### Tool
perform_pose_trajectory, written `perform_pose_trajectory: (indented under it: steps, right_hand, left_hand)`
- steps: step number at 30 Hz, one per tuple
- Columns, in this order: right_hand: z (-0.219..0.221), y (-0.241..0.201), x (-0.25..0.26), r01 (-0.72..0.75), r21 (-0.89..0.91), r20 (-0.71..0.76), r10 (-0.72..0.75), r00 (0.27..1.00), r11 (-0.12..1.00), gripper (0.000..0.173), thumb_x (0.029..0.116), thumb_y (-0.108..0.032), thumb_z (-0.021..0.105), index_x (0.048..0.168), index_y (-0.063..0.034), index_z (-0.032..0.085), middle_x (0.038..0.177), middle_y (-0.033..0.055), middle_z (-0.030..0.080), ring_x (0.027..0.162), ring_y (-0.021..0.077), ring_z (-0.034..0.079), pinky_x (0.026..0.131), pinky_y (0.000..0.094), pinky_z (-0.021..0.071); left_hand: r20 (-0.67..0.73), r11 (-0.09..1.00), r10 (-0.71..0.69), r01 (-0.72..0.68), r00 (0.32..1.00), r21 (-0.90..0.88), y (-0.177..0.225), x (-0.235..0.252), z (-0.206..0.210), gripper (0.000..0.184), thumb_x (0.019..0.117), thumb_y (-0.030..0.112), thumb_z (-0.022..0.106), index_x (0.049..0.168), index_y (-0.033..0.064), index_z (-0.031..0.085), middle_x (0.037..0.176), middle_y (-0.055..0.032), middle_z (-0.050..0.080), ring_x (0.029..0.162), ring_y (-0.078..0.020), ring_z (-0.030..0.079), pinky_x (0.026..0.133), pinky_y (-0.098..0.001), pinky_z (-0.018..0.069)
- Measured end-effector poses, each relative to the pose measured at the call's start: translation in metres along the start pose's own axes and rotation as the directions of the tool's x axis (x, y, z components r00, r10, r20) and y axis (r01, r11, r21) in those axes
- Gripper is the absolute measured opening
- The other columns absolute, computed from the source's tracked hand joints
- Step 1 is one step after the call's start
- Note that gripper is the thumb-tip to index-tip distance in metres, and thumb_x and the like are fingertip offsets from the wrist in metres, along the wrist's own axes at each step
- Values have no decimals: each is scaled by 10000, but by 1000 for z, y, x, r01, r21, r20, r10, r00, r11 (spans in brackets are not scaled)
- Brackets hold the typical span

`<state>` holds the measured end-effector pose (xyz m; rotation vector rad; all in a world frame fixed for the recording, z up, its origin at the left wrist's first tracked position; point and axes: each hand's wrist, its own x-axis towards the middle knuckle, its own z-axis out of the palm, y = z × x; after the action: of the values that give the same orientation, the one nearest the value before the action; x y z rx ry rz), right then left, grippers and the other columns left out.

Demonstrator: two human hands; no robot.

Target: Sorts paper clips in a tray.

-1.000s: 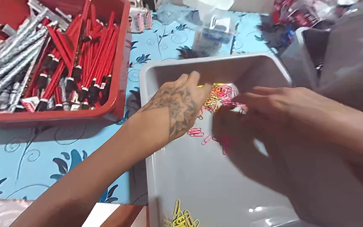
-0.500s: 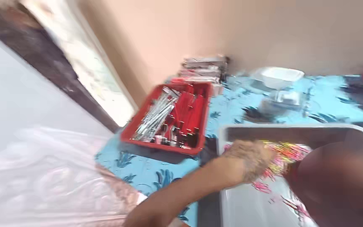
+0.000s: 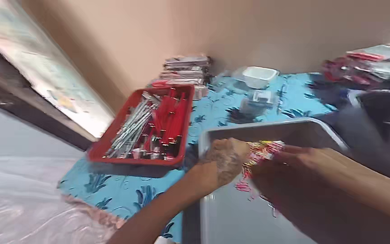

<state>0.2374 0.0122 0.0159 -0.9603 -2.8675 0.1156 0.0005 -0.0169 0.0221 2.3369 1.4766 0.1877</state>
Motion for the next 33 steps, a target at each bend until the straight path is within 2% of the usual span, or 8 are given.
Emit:
perform_pose_trajectory:
  steps: [1,3,7,10,13,18,26,33]
  right_hand:
    - [3,3,1,14,4,-81,-13,997,1000,101,946,-186,674,936,-100,726,782,89,667,626,283,676,496,463,518]
    - [6,5,0,6,31,-165,-1,986,999,122,958,-219,643,895,-133,703,720,22,624,601,195,637,494,387,492]
    - [-1,2,1,-7,134,-177,30,984,991,71,932,-120,658,951,-107,726,804,22,675,683,167,667,565,361,530]
    - [1,2,1,9,164,-190,22,982,986,74,883,-166,664,921,-125,712,804,-17,663,676,110,641,556,309,514]
    - [2,2,0,12,164,-180,18,984,986,98,921,-190,626,917,-124,699,783,-22,640,663,93,622,555,284,502]
    - [2,5,-2,62,283,-176,-12,984,957,104,921,-130,619,978,-110,704,821,-32,654,735,43,629,658,200,533]
    - [7,6,2,151,251,-170,-110,979,956,87,924,-96,622,958,-92,702,853,13,658,764,109,651,671,258,546]
    - [6,5,1,166,291,-171,-119,978,942,64,922,-72,639,935,-85,700,820,16,643,735,118,633,646,280,536]
  left_hand:
    - [-81,999,32,-29,996,32,-7,-2,6,291,1060,226,530,1152,11,703,1111,-175,709,1084,-322,671,951,-493,499]
    - [-323,979,195,-165,926,118,-24,3,25,145,976,157,647,956,41,731,878,-111,704,826,-274,708,723,-457,575]
    - [-364,972,225,-183,904,147,-26,8,23,176,884,9,677,1054,23,720,861,-130,660,739,-304,677,618,-476,539]
    - [-283,985,158,-129,946,118,-21,4,18,238,912,35,657,1145,38,703,894,-135,669,780,-310,682,646,-483,543]
    - [-167,994,108,-103,980,36,-11,0,9,302,973,66,622,1266,25,682,1011,-163,673,882,-294,669,757,-464,537]
    - [-155,955,284,-263,946,139,-25,10,21,196,932,157,691,1111,99,746,906,-68,647,781,-212,659,643,-373,536]
    - [-38,939,302,-291,952,186,-21,21,13,111,962,164,699,1020,76,730,912,-94,661,828,-258,673,696,-423,542]
    - [-181,946,322,-323,929,28,-20,18,13,116,964,120,637,978,24,700,886,-102,640,784,-230,645,680,-397,526]
